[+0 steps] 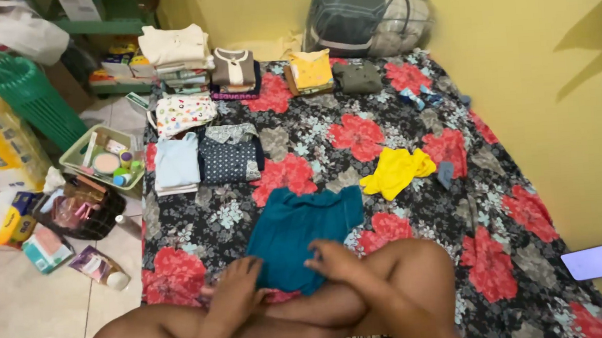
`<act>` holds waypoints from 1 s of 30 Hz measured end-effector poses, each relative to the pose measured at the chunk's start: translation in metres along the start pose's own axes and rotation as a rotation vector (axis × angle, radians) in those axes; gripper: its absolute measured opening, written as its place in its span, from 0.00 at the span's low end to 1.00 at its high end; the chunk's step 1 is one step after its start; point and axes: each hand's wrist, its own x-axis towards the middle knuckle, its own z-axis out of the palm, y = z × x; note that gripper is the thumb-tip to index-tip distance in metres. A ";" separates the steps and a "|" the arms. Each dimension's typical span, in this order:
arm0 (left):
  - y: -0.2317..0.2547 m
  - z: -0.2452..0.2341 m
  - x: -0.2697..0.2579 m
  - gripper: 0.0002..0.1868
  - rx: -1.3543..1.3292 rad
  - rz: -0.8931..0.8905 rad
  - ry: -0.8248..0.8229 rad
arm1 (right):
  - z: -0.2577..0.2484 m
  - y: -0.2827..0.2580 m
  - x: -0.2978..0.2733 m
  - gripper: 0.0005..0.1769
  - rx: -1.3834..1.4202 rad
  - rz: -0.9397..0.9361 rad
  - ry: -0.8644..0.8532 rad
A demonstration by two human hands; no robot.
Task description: Folding various baby clothing items on a mattress placed on the floor.
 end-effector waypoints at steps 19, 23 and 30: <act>0.025 0.016 0.035 0.08 -0.247 0.081 0.254 | 0.014 -0.013 -0.011 0.09 0.522 0.090 0.291; 0.047 -0.024 0.049 0.08 -0.235 0.122 0.298 | -0.028 -0.034 -0.014 0.11 0.544 -0.059 0.289; 0.061 -0.008 0.078 0.09 -0.509 -0.198 0.230 | -0.120 -0.129 -0.045 0.21 0.360 -0.239 0.307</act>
